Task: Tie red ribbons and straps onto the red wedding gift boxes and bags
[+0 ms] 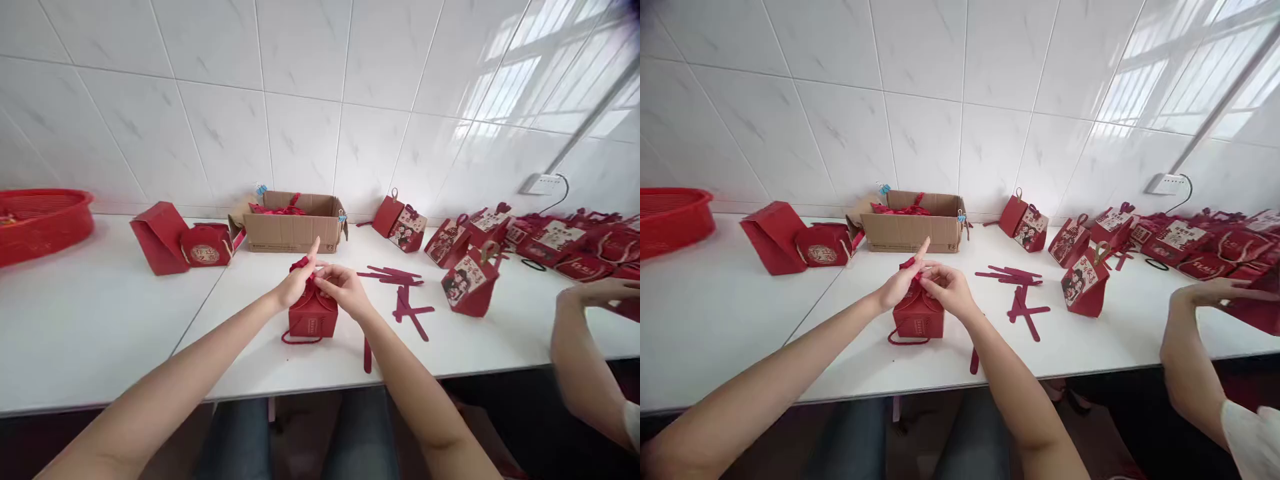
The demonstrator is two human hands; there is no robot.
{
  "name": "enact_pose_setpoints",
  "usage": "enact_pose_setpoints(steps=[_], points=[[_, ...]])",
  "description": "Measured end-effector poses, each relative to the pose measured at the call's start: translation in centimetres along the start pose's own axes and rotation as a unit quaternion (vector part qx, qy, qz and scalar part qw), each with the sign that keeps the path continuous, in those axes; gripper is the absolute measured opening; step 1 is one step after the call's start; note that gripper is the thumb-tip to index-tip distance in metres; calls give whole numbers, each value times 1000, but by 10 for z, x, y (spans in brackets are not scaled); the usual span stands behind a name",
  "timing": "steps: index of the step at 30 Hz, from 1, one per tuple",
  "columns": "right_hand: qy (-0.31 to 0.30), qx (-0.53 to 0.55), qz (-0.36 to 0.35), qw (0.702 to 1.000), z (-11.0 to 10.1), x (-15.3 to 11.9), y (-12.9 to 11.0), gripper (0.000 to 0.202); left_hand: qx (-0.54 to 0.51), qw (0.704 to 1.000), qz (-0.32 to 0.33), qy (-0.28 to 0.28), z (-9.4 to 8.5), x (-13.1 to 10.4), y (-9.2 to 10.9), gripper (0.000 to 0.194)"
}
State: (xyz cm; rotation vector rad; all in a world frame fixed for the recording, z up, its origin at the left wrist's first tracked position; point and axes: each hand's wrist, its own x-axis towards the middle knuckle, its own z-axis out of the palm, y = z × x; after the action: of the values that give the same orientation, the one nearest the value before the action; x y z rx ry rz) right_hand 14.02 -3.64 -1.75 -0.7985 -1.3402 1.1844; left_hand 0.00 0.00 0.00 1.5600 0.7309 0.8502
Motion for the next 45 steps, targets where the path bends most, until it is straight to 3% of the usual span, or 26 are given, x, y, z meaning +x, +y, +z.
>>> enact_pose_setpoints(steps=[3, 5, 7, 9, 11, 12, 17, 20, 22, 25, 27, 30, 33, 35, 40, 45], points=[[8, -96, -33, 995, 5, -4, -3, 21, 37, 999, -13, -9, 2, -2, 9, 61], [25, -181, -57, 982, 8, -5, -6, 18, 123, 991, -40, -28, 2, -4, 21, 59], [41, -262, -76, 961, 10, -4, -11, 11, 251, 963, -82, -47, 0, -6, 37, 60], [26, -309, -84, 947, 11, 0, -17, 11, 376, 917, -123, -40, -5, -5, 53, 62], [-14, -325, -71, 943, 11, 4, -22, 19, 444, 885, -137, -26, -11, -2, 67, 61], [-36, -324, -56, 944, 10, 6, -24, 22, 449, 883, -134, -26, -15, 1, 72, 58], [-105, -256, 47, 960, 5, 16, -27, 25, 294, 944, -132, -69, -35, 16, 82, 46], [-117, -203, 74, 969, 2, 18, -25, 25, 191, 972, -127, -49, -43, 20, 78, 39], [-117, -172, 75, 975, 1, 18, -23, 25, 146, 978, -140, -40, -46, 21, 75, 42], [-104, -149, 80, 980, 2, 16, -21, 24, 90, 974, -183, -100, -52, 21, 74, 43], [-85, -141, 82, 983, 4, 14, -20, 24, 50, 975, -178, -126, -54, 17, 77, 40], [-57, -115, 81, 988, 5, 14, -19, 25, 63, 989, -118, -63, -49, -2, 81, 31], [-50, -87, 91, 991, 3, 14, -19, 25, 161, 986, -30, 27, -30, -35, 77, 22], [-63, -75, 96, 991, 1, 14, -21, 23, 199, 980, 14, 23, -14, -62, 66, 20], [-76, -43, 100, 991, -6, 12, -25, 20, 216, 976, 0, -12, 18, -114, 23, 31], [-80, -58, 98, 990, -11, 10, -22, 22, 210, 967, -96, -111, 35, -145, -2, 34]])
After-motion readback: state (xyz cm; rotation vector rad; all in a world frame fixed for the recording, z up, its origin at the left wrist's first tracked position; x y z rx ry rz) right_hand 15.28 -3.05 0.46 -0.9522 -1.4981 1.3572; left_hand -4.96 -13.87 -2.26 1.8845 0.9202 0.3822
